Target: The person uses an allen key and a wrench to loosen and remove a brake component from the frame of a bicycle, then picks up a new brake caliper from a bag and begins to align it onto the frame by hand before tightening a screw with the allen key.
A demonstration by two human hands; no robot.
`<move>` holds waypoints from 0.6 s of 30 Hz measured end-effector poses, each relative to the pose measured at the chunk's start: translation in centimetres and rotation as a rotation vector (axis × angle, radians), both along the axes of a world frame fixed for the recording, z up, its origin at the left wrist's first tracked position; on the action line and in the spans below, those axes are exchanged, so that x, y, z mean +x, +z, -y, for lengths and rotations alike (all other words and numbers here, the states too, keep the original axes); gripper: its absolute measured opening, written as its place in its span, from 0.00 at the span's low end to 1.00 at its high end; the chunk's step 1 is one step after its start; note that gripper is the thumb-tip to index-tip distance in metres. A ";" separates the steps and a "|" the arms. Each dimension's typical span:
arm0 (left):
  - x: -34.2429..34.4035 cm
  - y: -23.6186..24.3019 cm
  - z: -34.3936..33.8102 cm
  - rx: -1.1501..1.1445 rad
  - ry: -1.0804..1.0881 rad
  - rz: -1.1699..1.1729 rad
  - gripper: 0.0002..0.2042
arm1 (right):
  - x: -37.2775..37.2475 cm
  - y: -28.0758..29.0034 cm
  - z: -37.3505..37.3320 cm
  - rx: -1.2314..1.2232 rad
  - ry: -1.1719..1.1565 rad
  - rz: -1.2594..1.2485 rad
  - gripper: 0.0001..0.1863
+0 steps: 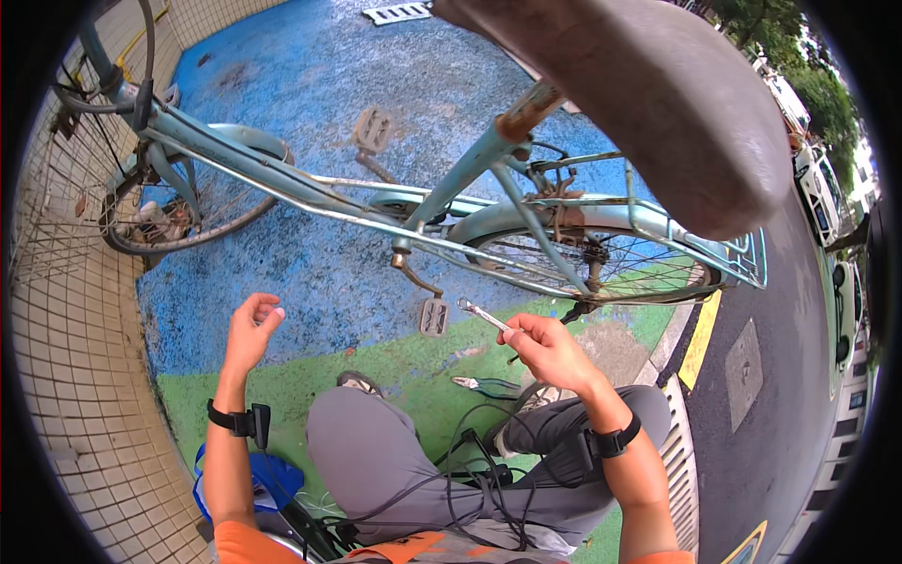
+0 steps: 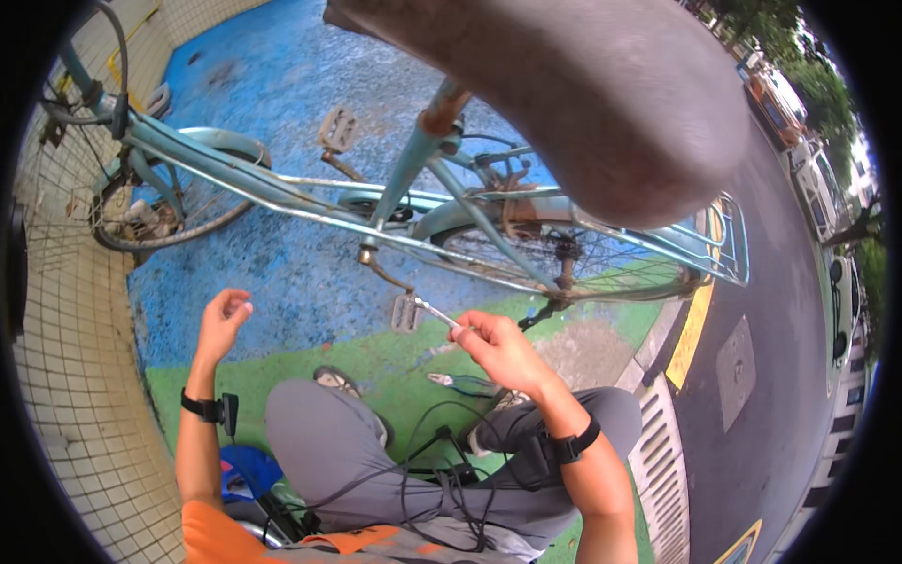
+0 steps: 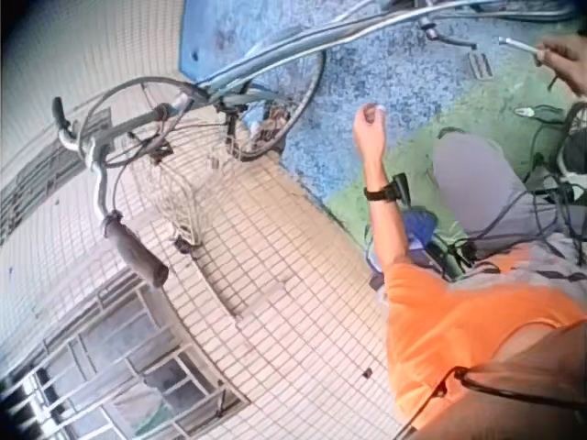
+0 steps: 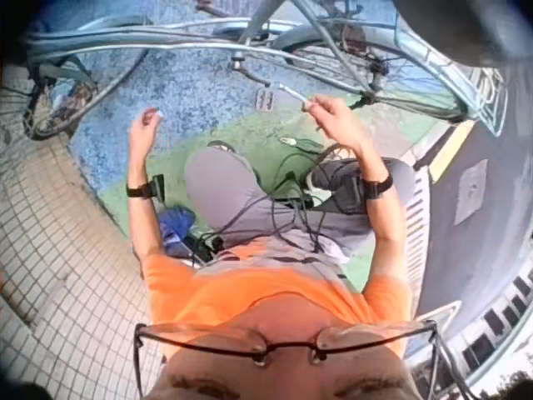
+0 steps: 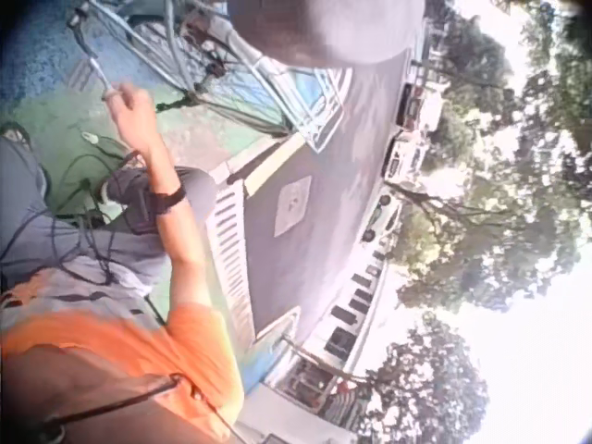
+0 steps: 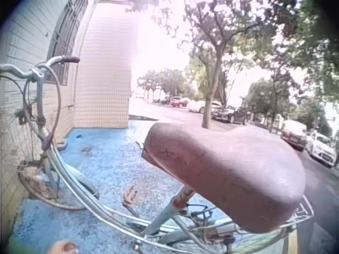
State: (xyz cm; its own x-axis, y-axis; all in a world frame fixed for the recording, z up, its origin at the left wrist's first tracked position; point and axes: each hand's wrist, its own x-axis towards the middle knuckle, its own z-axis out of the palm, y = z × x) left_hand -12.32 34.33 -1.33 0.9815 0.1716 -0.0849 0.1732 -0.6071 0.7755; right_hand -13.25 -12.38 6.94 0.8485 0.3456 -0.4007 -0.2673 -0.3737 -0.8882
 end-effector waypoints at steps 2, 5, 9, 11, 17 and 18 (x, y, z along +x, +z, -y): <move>1.7 7.0 4.9 -0.087 -0.062 0.102 0.11 | -1.2 1.3 1.5 0.103 -0.071 0.086 0.11; 2.6 13.4 12.9 -0.184 -0.283 0.110 0.08 | -2.0 2.3 2.7 0.344 -0.433 0.243 0.11; 3.0 13.8 22.5 -0.080 -0.581 0.054 0.11 | 0.5 1.7 3.6 0.283 -0.603 0.369 0.10; 3.9 11.6 26.9 -0.192 -0.523 0.061 0.11 | 2.2 1.4 4.4 0.232 -0.608 0.448 0.11; 7.3 5.9 30.8 -0.624 -0.299 0.058 0.15 | 4.2 1.0 3.9 0.055 -0.582 0.617 0.13; 7.6 5.9 31.2 -0.630 -0.293 0.061 0.15 | 4.4 1.1 3.9 0.050 -0.573 0.618 0.13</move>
State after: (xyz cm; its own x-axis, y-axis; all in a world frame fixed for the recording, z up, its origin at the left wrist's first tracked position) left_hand -4.71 3.08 4.61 0.9860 -0.1647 -0.0247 0.0162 -0.0532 0.9985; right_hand -8.87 -16.23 8.02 0.9595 -0.2004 0.1977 0.1360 -0.2847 -0.9489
